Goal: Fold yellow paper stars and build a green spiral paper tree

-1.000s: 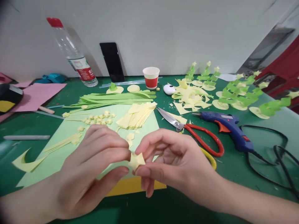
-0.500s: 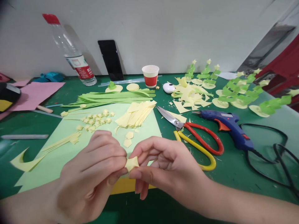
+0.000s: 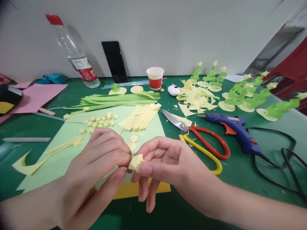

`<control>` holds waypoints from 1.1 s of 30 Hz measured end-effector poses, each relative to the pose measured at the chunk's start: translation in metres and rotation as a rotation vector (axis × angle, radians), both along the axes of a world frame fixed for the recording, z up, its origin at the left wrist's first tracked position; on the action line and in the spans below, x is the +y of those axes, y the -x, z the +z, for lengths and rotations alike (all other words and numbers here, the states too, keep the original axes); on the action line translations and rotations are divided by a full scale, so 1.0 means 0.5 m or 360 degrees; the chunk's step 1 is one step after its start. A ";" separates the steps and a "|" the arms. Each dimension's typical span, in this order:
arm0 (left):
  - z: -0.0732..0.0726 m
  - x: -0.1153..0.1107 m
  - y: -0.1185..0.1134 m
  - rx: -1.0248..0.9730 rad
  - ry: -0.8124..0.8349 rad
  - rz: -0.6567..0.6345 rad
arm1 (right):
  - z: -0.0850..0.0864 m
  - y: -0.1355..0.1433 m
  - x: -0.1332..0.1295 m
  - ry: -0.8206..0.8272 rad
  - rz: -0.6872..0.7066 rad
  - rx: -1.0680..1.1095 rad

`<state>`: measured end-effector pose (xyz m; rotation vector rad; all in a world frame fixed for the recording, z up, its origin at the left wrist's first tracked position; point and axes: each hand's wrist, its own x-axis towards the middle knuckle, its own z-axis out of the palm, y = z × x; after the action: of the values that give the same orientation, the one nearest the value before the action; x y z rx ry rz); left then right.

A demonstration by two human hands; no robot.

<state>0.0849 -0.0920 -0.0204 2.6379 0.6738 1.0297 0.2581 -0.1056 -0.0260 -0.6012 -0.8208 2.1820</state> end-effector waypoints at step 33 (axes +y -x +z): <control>0.014 0.008 -0.001 0.0059 -0.0033 0.0108 | 0.005 -0.006 -0.008 -0.0301 -0.0065 -0.0154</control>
<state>0.0856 -0.0878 -0.0132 2.6749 0.7700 1.0137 0.2611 -0.1094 -0.0234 -0.6264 -1.0433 2.0227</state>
